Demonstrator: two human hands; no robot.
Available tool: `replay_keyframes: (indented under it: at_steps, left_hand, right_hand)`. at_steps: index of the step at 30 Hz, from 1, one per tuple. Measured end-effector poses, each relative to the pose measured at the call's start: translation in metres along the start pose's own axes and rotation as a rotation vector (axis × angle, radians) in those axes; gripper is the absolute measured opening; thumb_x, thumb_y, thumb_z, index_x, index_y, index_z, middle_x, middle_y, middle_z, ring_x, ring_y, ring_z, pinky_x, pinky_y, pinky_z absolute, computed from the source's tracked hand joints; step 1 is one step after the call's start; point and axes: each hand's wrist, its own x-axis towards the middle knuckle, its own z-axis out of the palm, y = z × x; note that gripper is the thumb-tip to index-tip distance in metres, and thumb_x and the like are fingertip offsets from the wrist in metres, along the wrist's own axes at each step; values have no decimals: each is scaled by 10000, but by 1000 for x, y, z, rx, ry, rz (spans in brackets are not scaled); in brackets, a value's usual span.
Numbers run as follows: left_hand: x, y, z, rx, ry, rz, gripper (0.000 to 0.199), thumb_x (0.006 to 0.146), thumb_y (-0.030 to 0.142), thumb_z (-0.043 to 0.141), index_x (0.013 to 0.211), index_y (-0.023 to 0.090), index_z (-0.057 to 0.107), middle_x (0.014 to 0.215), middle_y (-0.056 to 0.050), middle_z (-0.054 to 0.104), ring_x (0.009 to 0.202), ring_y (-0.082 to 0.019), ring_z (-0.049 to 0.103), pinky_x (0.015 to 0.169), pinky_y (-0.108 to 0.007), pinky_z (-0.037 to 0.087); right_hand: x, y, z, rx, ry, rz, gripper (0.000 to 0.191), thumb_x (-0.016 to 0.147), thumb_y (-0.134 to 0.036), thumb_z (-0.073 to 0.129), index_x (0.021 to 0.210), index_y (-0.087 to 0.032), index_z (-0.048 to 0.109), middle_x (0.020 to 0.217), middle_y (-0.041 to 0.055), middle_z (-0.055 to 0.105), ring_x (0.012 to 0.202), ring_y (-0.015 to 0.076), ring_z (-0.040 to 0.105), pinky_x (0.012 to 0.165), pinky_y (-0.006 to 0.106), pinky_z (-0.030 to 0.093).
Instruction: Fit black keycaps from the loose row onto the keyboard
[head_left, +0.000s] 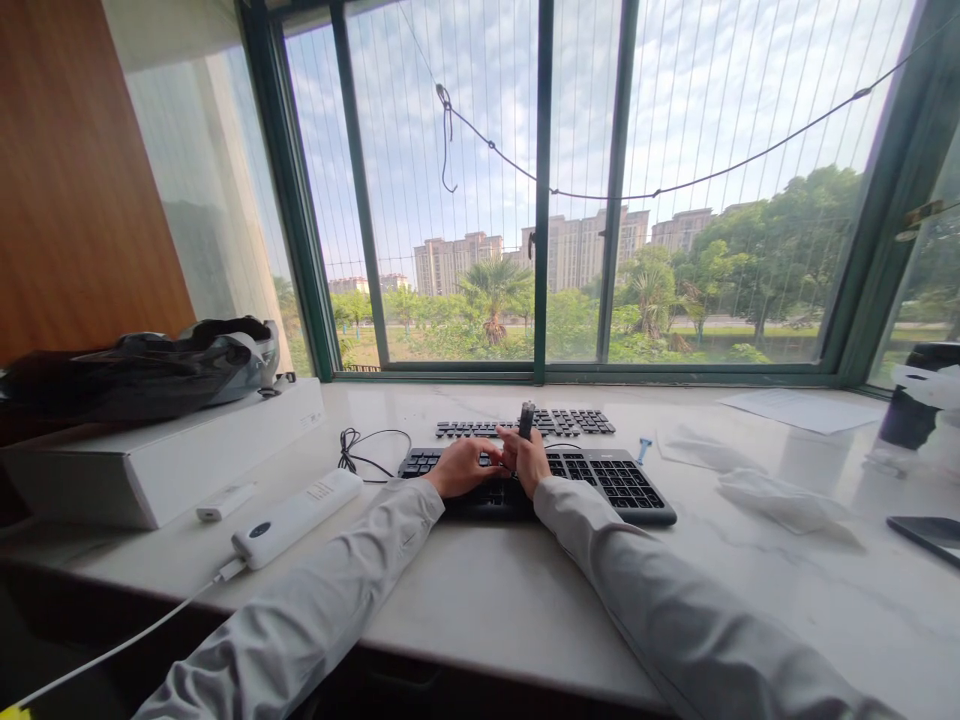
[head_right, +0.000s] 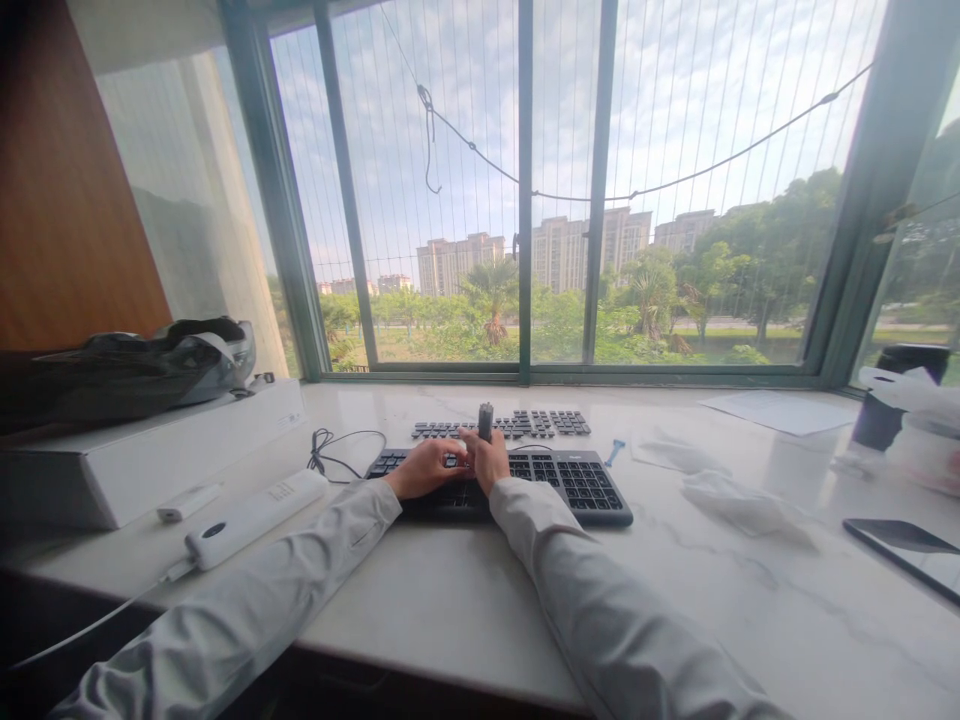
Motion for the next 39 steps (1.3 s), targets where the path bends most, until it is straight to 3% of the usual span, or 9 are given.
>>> replay_keyframes:
  at_steps: [10, 18, 26, 31, 36, 39]
  left_hand:
    - [1, -6, 3, 29, -8, -1, 269, 744, 446, 645, 788, 190, 712, 816, -10, 703, 761, -161, 617, 704, -227, 427]
    - [0, -4, 1, -1, -7, 33, 260, 750, 440, 647, 860, 216, 722, 873, -3, 703, 815, -154, 615, 739, -219, 430]
    - [-1, 2, -1, -36, 29, 27, 287, 764, 447, 639, 918, 219, 722, 882, -14, 689, 770, -145, 596, 683, -230, 429]
    - [-2, 4, -3, 30, 145, -16, 272, 785, 449, 627, 896, 218, 719, 907, -30, 678, 808, -164, 602, 730, -254, 437]
    - [-1, 1, -8, 97, 302, -42, 288, 837, 453, 564, 901, 214, 712, 941, -42, 671, 843, -174, 608, 741, -259, 437]
    - [-1, 2, -11, 116, 361, -41, 294, 852, 459, 543, 920, 223, 705, 952, -37, 665, 864, -170, 608, 747, -253, 435]
  right_hand:
    - [1, 6, -1, -89, -10, -62, 380, 631, -357, 659, 451, -191, 368, 420, -69, 287, 399, 54, 247, 386, 222, 188]
    - [4, 6, -4, -10, 17, -77, 422, 644, -358, 644, 443, -212, 303, 395, -87, 221, 372, 47, 183, 373, 229, 128]
    - [19, -4, -19, 135, 192, -146, 450, 695, -350, 608, 500, -233, 220, 407, -103, 176, 350, 50, 152, 358, 238, 148]
    - [23, -26, -39, -155, 220, -140, 406, 715, -425, 615, 509, -227, 326, 415, -71, 296, 369, 74, 247, 372, 253, 194]
    - [25, -28, -53, -839, 214, -304, 441, 787, -467, 531, 448, -190, 476, 434, 14, 473, 434, 122, 395, 468, 275, 262]
    - [24, -22, -53, -1104, 108, -387, 348, 805, -416, 520, 565, -187, 625, 558, 45, 600, 538, 161, 511, 536, 271, 290]
